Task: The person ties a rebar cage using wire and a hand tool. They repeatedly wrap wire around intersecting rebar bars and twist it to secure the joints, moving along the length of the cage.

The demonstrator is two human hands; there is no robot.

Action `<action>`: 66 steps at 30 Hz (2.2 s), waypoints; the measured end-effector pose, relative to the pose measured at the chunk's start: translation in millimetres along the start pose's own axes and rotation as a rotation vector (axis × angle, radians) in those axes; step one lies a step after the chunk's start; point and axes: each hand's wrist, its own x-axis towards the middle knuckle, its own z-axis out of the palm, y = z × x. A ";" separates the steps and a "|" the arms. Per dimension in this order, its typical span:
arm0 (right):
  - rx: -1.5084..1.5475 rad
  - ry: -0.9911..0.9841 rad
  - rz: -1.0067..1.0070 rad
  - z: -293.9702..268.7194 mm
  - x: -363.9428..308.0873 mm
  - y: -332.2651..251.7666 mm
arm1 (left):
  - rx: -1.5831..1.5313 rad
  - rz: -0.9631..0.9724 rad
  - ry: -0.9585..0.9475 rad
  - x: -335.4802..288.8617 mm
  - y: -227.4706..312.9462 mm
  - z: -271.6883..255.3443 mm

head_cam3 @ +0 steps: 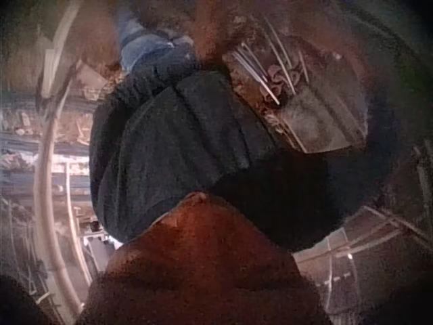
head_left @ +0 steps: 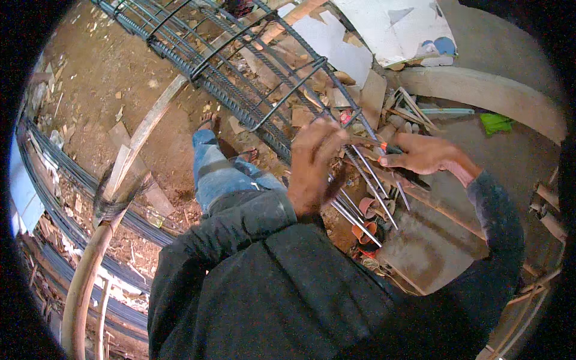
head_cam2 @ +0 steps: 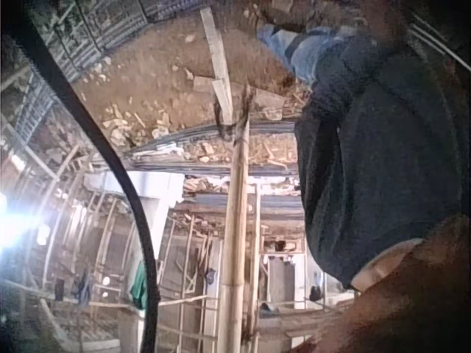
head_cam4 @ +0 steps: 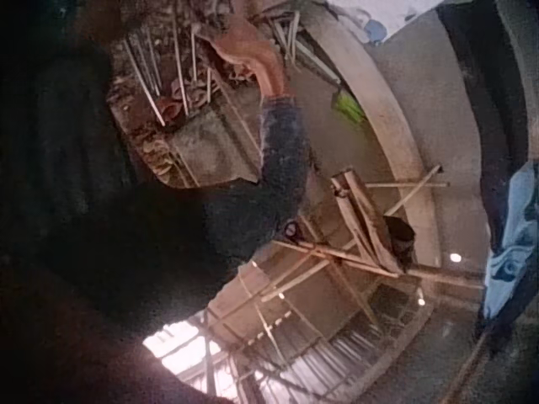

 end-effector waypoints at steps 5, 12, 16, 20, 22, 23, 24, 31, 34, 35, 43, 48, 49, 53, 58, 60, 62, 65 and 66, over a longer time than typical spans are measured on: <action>0.332 -0.055 -0.154 18.0 12.1 27.8 | 0.039 0.186 -0.354 23.5 34.0 48.4; -0.434 0.565 -0.030 77.4 -23.7 14.5 | 0.005 0.102 -0.494 46.2 18.5 98.1; -0.770 1.047 -0.041 99.3 -15.6 9.3 | -0.053 0.083 -0.459 54.2 16.0 104.1; -0.695 0.961 0.045 94.9 3.8 21.6 | -0.077 -0.055 -0.599 60.2 18.2 102.8; -0.627 0.973 -0.010 92.1 9.3 30.0 | 0.038 0.026 -0.653 57.8 21.2 97.5; -0.573 0.913 -0.023 90.6 11.1 34.9 | 0.019 0.011 -0.619 57.7 23.1 96.7; -0.527 0.870 -0.050 89.0 12.3 40.4 | 0.006 -0.002 -0.587 57.6 25.6 96.6; -0.608 0.749 -0.203 87.6 22.4 68.5 | 0.051 0.089 -0.539 53.2 46.1 103.6; -0.635 0.847 -0.280 91.2 26.2 69.5 | 0.061 0.083 -0.548 52.3 40.4 112.0; -0.635 0.791 -0.255 91.8 26.8 68.4 | 0.094 0.118 -0.520 50.9 39.0 114.2; -0.244 0.446 -0.081 77.7 7.3 53.2 | 0.100 0.148 -0.521 45.7 36.9 107.6; -0.120 0.237 -0.063 67.2 8.2 52.0 | 0.156 0.179 -0.545 43.9 37.0 99.9; -0.105 0.139 0.033 65.8 7.6 52.4 | 0.135 0.175 -0.578 46.6 34.0 101.7; -0.070 0.406 -0.142 69.6 -1.3 45.8 | -0.087 0.128 -0.531 54.4 26.2 104.5; -0.642 0.944 -0.037 100.1 -12.6 23.5 | -0.125 0.127 -0.573 62.1 22.7 98.3; -0.892 1.158 0.033 111.0 -11.6 22.3 | -0.096 0.070 -0.664 67.9 22.1 101.5; -0.942 1.198 -0.002 114.4 -5.7 27.8 | -0.087 0.041 -0.704 70.5 21.5 104.5; -1.000 1.236 0.036 115.9 2.2 37.3 | -0.099 0.045 -0.687 70.1 21.1 107.9; -1.020 1.229 0.067 115.7 3.8 39.4 | -0.102 0.052 -0.684 69.9 20.4 108.6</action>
